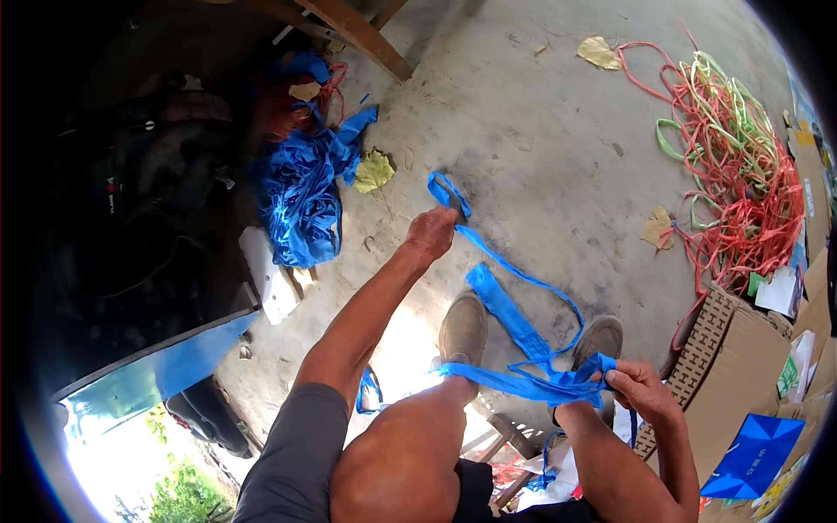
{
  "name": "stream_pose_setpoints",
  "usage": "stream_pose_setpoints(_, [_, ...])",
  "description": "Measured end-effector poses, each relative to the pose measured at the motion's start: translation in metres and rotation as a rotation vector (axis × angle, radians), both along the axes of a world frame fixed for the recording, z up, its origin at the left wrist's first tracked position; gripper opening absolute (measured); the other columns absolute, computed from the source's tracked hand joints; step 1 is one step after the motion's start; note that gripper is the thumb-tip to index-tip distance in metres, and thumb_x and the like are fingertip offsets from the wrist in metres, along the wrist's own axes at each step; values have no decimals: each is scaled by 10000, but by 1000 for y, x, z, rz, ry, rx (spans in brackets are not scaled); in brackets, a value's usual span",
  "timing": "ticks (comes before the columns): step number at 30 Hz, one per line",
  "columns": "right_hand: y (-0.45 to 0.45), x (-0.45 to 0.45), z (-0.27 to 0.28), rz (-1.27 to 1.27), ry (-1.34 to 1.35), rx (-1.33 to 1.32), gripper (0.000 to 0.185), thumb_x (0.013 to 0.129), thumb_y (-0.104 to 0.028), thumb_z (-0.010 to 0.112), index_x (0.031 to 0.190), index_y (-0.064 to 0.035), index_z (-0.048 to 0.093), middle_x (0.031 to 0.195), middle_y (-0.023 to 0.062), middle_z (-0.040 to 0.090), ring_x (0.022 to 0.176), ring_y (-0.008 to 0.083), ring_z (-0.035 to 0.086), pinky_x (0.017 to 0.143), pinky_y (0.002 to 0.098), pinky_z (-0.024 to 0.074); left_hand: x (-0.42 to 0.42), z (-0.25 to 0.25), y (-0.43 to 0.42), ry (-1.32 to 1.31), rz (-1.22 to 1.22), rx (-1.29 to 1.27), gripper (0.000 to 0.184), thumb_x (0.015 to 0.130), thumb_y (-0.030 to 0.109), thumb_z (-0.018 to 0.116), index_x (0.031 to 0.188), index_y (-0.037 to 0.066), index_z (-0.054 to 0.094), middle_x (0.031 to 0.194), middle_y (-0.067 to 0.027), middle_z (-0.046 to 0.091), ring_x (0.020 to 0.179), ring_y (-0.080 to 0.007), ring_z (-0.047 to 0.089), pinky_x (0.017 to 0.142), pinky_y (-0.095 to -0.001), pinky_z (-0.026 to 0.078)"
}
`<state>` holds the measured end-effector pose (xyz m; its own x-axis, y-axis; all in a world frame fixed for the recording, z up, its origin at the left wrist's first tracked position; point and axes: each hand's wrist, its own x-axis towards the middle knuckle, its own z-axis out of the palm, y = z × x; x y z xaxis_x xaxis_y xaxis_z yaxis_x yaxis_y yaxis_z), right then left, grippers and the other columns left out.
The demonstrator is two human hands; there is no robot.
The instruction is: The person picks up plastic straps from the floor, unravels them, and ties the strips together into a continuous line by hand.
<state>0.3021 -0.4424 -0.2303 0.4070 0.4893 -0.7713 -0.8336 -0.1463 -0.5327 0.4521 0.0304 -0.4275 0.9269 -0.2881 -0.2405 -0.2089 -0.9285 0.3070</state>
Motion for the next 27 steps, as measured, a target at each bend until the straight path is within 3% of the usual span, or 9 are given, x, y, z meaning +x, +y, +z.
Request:
stream_pose_setpoints(7, [28,54,20,162,44,-16,276,1065,-253,561,1110,-46,738,727,-77,541,620,34,410,560,218,317,88,81,71,55,25,-162,95,792,96,624,833,74,706,841,-213,705,862,-439,685,741,-505,557])
stream_pose_setpoints(9, [49,78,26,224,31,-6,280,1065,-257,563,1115,-45,738,746,-72,561,634,38,430,571,219,334,148,97,132,-33,58,50,120,805,141,608,825,67,701,869,-209,711,830,-447,686,713,-519,552])
stream_pose_setpoints(11, [76,98,22,237,-27,22,313,1060,-275,547,1119,-31,734,770,-40,602,666,47,468,596,242,383,217,122,201,-363,-11,341,180,871,210,600,883,83,727,881,-204,707,841,-421,698,702,-515,567])
stream_pose_setpoints(12, [92,111,19,235,-89,35,326,1059,-282,542,1118,-26,735,769,-32,609,671,47,474,599,248,393,238,175,194,-385,263,265,203,889,249,617,912,89,740,886,-194,705,837,-406,704,699,-492,584])
stream_pose_setpoints(14, [128,138,10,196,-216,40,347,1053,-289,528,1109,-17,735,768,-18,623,673,53,486,609,255,412,287,205,240,-397,382,271,332,873,281,666,1150,98,664,1026,-177,718,926,-388,702,792,-482,573])
stream_pose_setpoints(16, [160,163,-30,169,-413,34,348,1040,-286,524,1094,-14,735,766,-13,632,647,58,482,586,253,404,309,206,287,-370,356,227,583,858,313,715,1388,107,589,1166,-160,730,1014,-369,700,884,-471,562])
stream_pose_setpoints(17, [172,175,-57,183,-546,29,341,1031,-283,529,1088,-17,735,763,-15,634,625,57,472,556,250,388,304,194,287,-435,427,120,540,868,292,707,1361,113,581,1154,-159,726,1007,-363,693,872,-475,562])
stream_pose_setpoints(20, [200,200,-89,-4,-304,35,318,1011,-278,549,1061,-24,733,732,-26,605,568,50,413,490,250,315,264,151,274,-546,582,-74,492,873,349,687,1288,97,612,1164,-181,715,1034,-379,681,880,-488,558])
stream_pose_setpoints(27, [180,184,-107,133,-228,37,308,999,-284,578,1030,-28,748,693,-49,559,556,43,354,481,258,256,94,54,171,215,760,324,664,851,622,645,1126,26,746,1242,-258,690,1153,-454,660,951,-519,546])
